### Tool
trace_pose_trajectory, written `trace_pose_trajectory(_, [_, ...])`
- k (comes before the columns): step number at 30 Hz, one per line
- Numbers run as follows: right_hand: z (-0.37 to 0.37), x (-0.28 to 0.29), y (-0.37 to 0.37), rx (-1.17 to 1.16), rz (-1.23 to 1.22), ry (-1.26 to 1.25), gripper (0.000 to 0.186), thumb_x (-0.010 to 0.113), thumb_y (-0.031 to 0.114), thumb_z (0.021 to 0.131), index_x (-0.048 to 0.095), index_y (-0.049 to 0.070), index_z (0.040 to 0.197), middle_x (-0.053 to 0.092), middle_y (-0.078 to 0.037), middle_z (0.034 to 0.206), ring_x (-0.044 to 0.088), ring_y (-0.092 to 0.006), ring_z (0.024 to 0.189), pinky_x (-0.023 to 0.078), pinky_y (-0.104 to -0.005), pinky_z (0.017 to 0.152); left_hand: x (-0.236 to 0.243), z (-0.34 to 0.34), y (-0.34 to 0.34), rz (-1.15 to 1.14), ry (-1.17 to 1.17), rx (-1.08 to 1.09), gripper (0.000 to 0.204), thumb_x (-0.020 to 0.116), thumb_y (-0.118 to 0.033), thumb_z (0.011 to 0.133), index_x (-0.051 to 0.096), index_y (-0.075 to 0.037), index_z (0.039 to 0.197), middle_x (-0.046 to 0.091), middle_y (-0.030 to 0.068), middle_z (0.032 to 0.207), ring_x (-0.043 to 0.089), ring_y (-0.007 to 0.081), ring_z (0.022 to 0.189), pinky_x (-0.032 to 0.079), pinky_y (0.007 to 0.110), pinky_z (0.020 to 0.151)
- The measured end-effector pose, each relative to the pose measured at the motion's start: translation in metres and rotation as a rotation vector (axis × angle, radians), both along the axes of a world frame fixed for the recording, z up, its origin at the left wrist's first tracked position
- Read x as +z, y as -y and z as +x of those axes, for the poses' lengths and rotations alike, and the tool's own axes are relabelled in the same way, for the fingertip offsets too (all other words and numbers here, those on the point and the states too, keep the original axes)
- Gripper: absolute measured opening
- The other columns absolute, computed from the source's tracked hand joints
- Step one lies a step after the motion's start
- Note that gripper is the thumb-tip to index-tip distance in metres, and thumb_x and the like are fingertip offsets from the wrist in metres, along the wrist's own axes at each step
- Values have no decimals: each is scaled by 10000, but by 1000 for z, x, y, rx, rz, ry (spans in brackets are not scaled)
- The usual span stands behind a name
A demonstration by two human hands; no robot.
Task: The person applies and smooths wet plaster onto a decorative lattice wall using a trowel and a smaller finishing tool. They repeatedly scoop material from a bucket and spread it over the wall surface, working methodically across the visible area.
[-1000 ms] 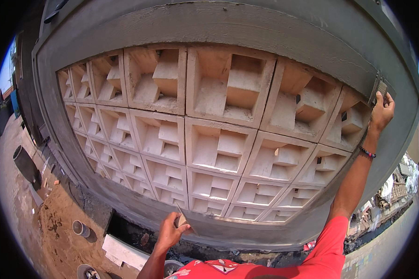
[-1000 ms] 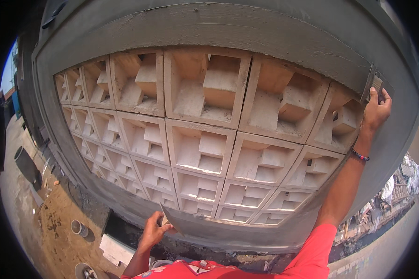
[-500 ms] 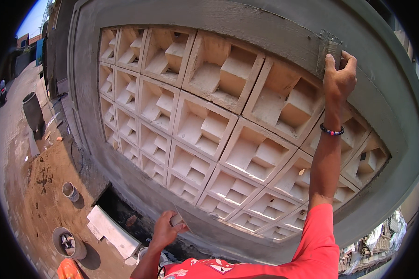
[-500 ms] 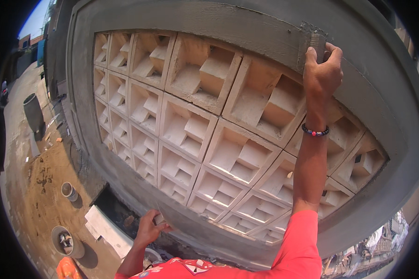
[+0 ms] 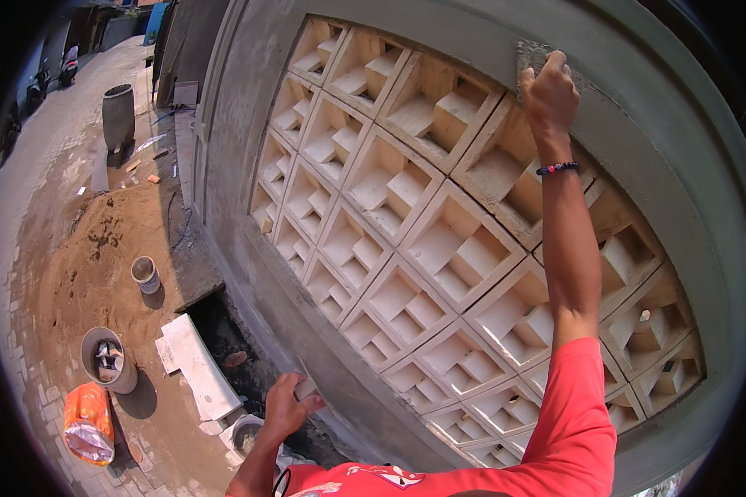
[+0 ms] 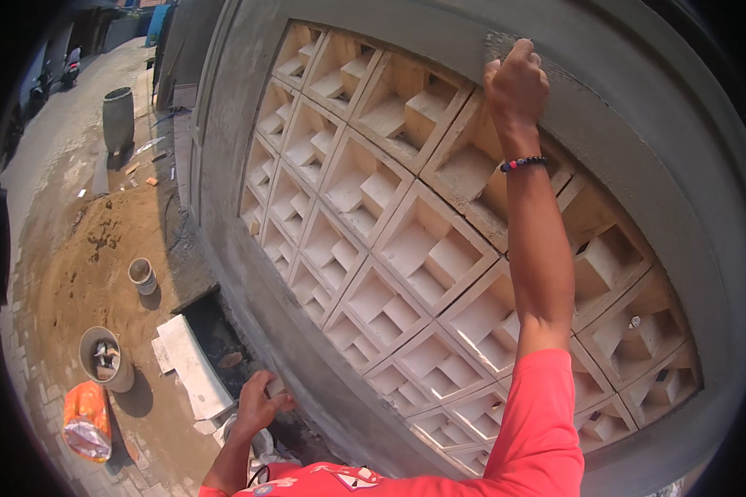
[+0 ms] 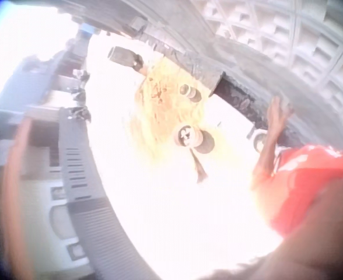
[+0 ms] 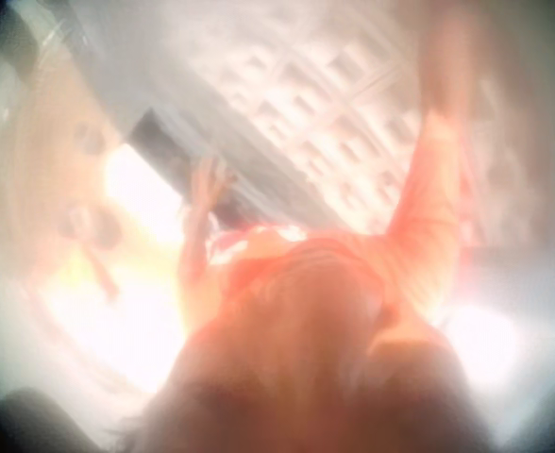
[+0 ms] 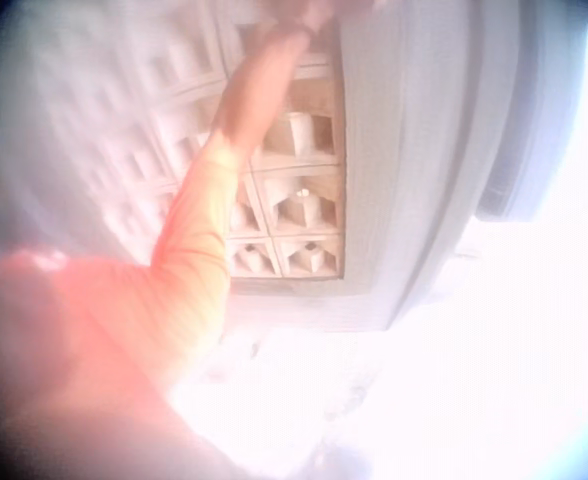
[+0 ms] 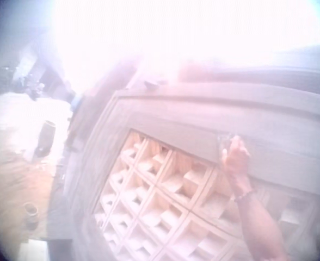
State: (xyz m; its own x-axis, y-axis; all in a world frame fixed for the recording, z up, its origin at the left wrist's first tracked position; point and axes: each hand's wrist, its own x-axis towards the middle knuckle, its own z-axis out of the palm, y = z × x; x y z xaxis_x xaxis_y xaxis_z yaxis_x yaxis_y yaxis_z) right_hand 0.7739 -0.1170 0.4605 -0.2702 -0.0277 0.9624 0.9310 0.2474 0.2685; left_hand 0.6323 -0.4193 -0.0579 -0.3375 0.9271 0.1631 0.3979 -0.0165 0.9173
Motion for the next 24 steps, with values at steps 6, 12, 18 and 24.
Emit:
trace_pose_trajectory(6, [-61,-12,-39,22,-194,200,273,636,165,836,511,10,1022,660,-218,988,664,-414,940,550,-492,787,-3,-6,5,-15,24,31,516,865,-231,662,626,2,1056,636,187,977,639,380,907,495,426,784])
trace_pose_trajectory(12, [-67,-29,9,261,-262,179,332,649,180,822,549,11,1090,667,-244,1040,653,-432,964,531,-499,818,-1,-16,10,-2,161,73,531,867,-244,653,624,6,1054,632,196,974,633,390,915,491,429,790])
trace_pose_trajectory(18, [20,21,32,62,-1,-138,376,655,224,835,558,20,1136,688,-212,1029,677,-387,952,533,-472,824,-31,-30,9,40,11,103,512,851,-224,668,620,-3,1067,632,194,980,631,392,917,490,436,786])
trace_pose_trajectory(24, [-9,-7,-3,-20,-215,142,339,618,156,827,555,24,1133,669,-242,1055,652,-417,984,512,-485,847,-13,-23,0,63,146,41,473,831,-212,696,612,-4,1060,624,179,987,618,386,926,483,433,801])
